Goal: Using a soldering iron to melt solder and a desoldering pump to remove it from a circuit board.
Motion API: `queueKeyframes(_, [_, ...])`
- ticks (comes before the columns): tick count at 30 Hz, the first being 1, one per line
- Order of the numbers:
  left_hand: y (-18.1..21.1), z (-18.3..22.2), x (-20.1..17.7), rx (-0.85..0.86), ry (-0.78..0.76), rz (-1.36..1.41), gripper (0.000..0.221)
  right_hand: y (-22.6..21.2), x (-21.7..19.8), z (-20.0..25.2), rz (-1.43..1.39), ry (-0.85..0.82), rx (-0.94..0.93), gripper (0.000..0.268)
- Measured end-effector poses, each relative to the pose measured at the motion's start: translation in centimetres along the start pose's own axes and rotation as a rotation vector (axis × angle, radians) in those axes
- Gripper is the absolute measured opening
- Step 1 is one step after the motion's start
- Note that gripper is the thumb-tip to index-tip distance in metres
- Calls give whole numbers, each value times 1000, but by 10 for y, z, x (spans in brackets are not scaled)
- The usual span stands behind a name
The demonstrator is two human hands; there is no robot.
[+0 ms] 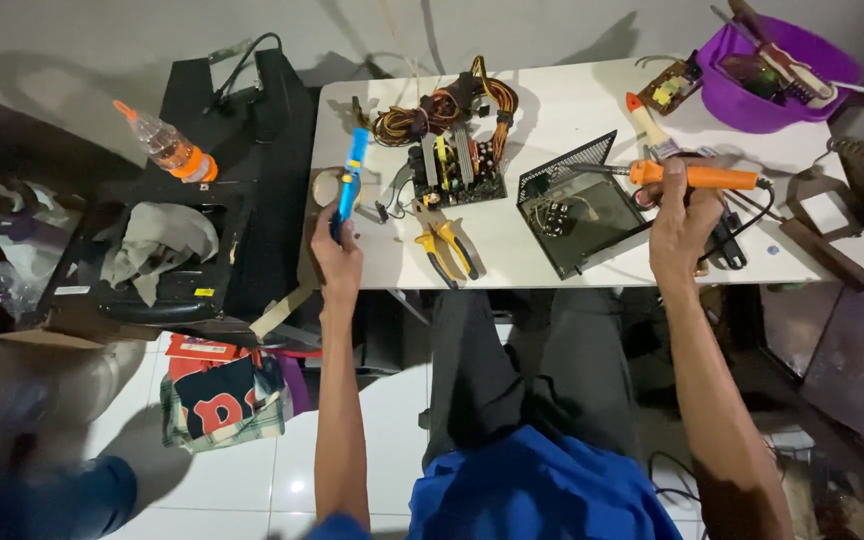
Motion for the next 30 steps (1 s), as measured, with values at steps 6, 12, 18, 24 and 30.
queueKeyframes(6, [0,10,1,-139,-50,579,30,8,-1,1,-17,0,19,29])
queueKeyframes(12, [16,18,9,-275,-132,802,16,9,-1,-2,-16,27,42,22])
queueKeyframes(18, [80,57,33,-445,-451,-234,50,23,-2,-1,-33,11,71,33])
queueKeyframes(24, [84,71,65,-369,-324,-333,23,-1,1,-3,-58,-9,37,28])
queueKeyframes(30, [79,51,48,-537,-389,-314,36,0,0,-4,-79,14,38,27])
Point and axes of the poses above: each hand's wrist, its own z-axis away from the middle knuckle, its own x-axis out of the palm, y = z × x, the point moved 5 cm from there along -z, towards the middle knuckle, and after that the axes turned 3 degrees about -y, right-handed, at the moved point
